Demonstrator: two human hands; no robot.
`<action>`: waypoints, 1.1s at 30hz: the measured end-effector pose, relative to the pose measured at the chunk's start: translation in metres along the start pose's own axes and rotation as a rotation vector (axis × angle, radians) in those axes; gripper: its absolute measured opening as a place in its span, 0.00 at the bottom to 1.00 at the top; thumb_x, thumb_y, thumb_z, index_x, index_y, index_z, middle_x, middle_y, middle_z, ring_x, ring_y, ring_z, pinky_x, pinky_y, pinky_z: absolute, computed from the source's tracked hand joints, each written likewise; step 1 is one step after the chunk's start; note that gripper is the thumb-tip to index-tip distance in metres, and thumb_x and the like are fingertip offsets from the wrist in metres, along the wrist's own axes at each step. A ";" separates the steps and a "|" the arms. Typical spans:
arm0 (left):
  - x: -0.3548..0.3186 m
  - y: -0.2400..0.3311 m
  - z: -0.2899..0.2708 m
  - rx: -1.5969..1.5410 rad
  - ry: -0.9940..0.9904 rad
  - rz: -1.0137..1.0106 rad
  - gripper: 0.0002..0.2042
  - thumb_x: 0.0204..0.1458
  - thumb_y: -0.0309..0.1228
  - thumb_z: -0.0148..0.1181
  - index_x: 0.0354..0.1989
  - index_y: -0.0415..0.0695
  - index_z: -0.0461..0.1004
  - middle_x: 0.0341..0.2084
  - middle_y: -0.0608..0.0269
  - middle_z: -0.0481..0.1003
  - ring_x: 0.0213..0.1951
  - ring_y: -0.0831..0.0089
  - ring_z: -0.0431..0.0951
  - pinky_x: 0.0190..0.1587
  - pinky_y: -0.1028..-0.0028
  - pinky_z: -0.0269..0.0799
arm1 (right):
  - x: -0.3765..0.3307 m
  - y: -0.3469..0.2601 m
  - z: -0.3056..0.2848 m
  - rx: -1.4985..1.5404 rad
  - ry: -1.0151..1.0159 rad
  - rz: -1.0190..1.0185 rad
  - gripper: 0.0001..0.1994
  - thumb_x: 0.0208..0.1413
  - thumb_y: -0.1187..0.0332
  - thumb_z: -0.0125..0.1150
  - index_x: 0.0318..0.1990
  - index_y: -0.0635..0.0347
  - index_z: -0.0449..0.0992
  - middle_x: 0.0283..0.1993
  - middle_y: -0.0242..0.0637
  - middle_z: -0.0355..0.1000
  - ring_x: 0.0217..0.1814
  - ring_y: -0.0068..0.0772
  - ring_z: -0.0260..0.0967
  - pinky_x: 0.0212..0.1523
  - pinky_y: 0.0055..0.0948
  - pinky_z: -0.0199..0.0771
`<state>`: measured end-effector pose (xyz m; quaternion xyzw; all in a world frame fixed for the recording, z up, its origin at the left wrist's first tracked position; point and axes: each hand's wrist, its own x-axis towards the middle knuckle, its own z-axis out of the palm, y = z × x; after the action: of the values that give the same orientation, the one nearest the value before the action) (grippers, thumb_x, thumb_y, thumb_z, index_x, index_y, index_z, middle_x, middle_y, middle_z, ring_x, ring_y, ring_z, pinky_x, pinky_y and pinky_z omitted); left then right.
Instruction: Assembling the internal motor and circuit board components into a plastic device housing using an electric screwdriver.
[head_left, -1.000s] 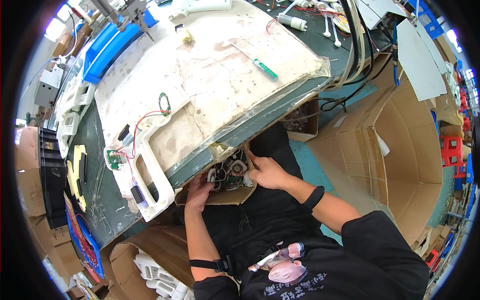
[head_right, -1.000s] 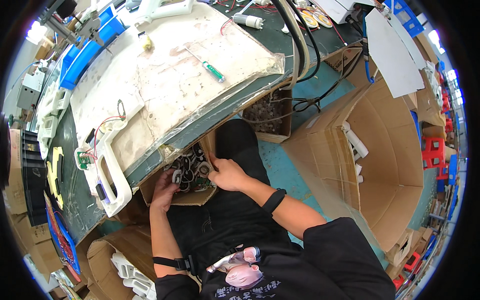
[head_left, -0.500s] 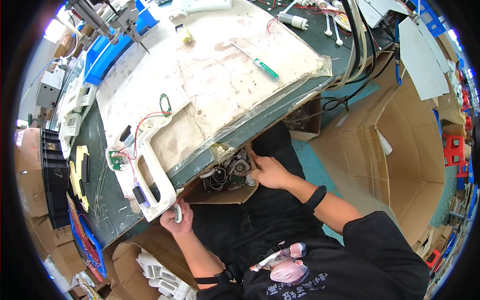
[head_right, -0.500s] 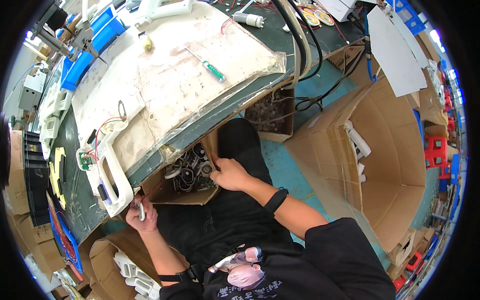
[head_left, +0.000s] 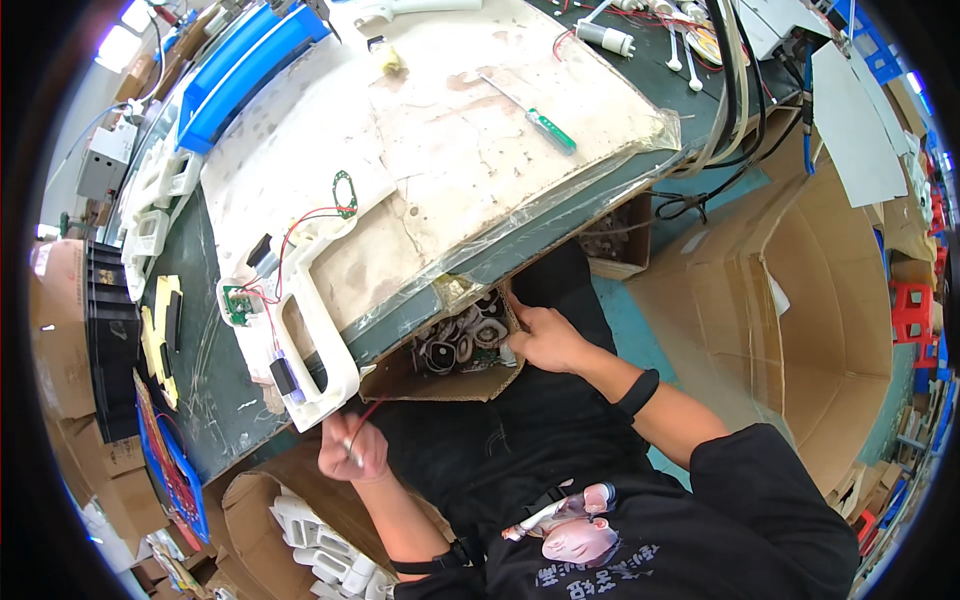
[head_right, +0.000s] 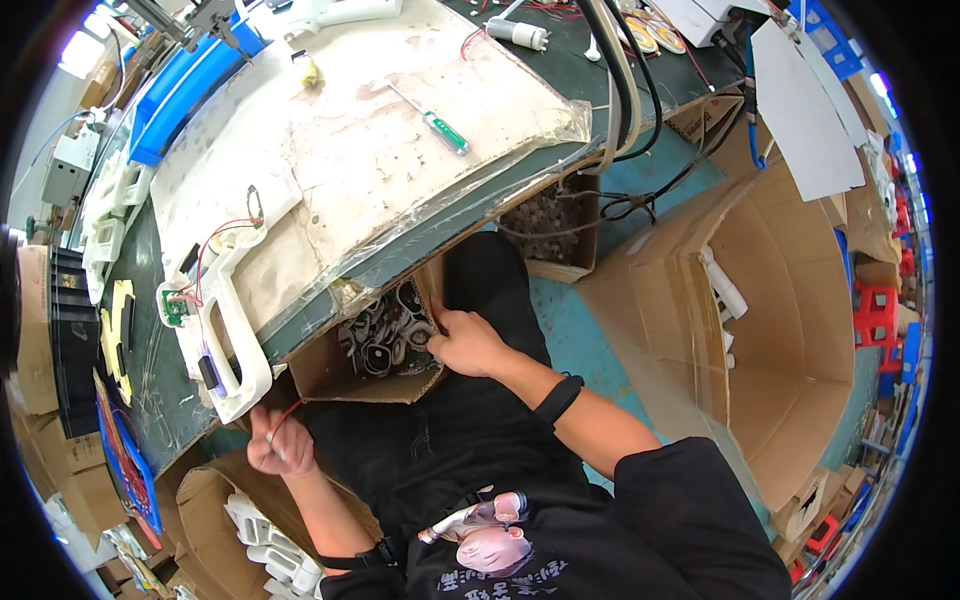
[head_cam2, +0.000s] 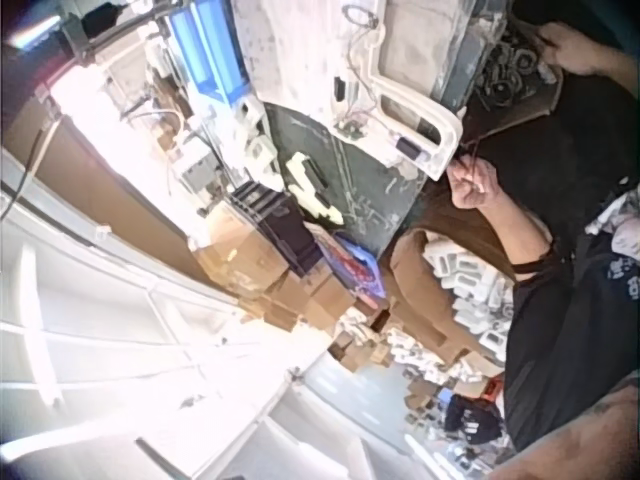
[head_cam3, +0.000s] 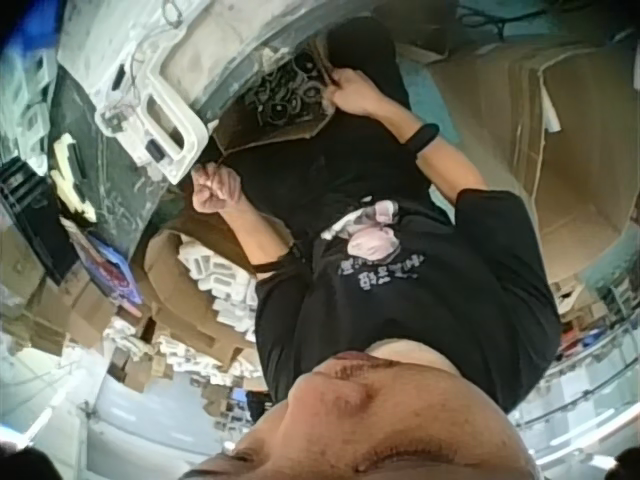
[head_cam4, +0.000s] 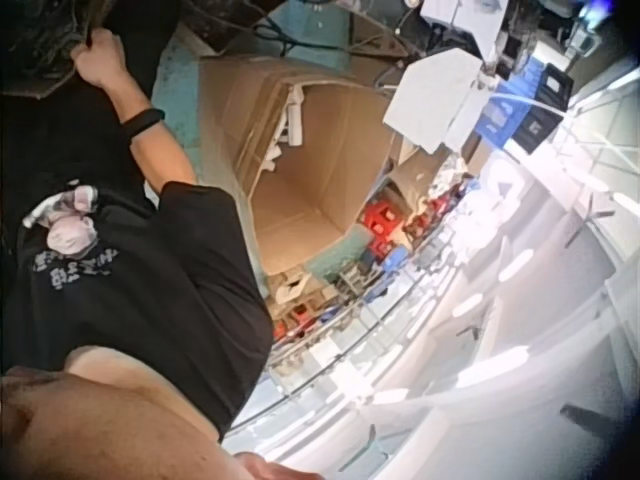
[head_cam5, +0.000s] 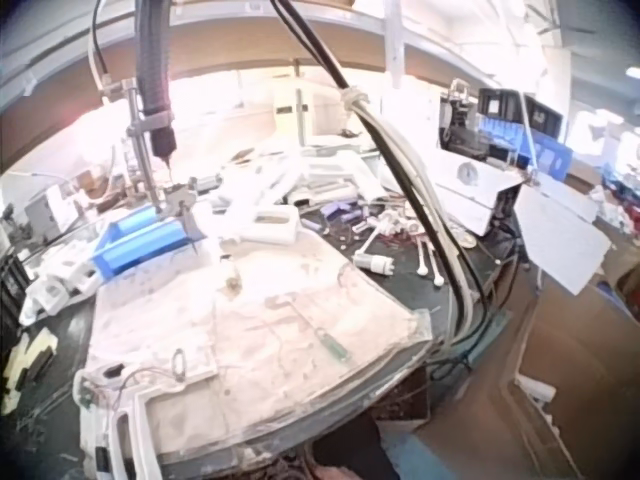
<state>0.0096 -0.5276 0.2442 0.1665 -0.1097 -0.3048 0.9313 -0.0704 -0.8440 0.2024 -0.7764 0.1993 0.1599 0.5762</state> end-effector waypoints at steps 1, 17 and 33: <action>0.002 0.000 0.007 -0.053 -0.173 -0.015 0.12 0.43 0.22 0.52 0.37 0.30 0.66 0.27 0.41 0.71 0.14 0.62 0.69 0.10 0.71 0.63 | 0.000 0.001 0.000 0.002 0.002 0.005 0.35 0.50 0.63 0.51 0.66 0.69 0.55 0.48 0.66 0.70 0.53 0.62 0.67 0.55 0.41 0.66; 0.008 -0.009 -0.012 0.549 0.495 -0.232 0.22 0.52 0.29 0.52 0.56 0.32 0.65 0.46 0.39 0.72 0.39 0.52 0.78 0.36 0.61 0.82 | 0.003 0.001 0.001 -0.003 0.018 -0.009 0.36 0.49 0.64 0.52 0.66 0.70 0.55 0.45 0.64 0.72 0.51 0.61 0.70 0.52 0.40 0.68; 0.011 -0.020 -0.003 0.670 0.429 -0.281 0.33 0.45 0.23 0.60 0.64 0.33 0.58 0.59 0.40 0.64 0.51 0.53 0.74 0.51 0.61 0.75 | 0.008 0.007 0.004 0.004 0.032 -0.028 0.37 0.47 0.65 0.52 0.66 0.73 0.54 0.45 0.65 0.72 0.50 0.59 0.71 0.53 0.39 0.68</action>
<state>0.0086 -0.5489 0.2353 0.5332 0.0173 -0.3346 0.7768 -0.0673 -0.8427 0.1914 -0.7803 0.1978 0.1391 0.5768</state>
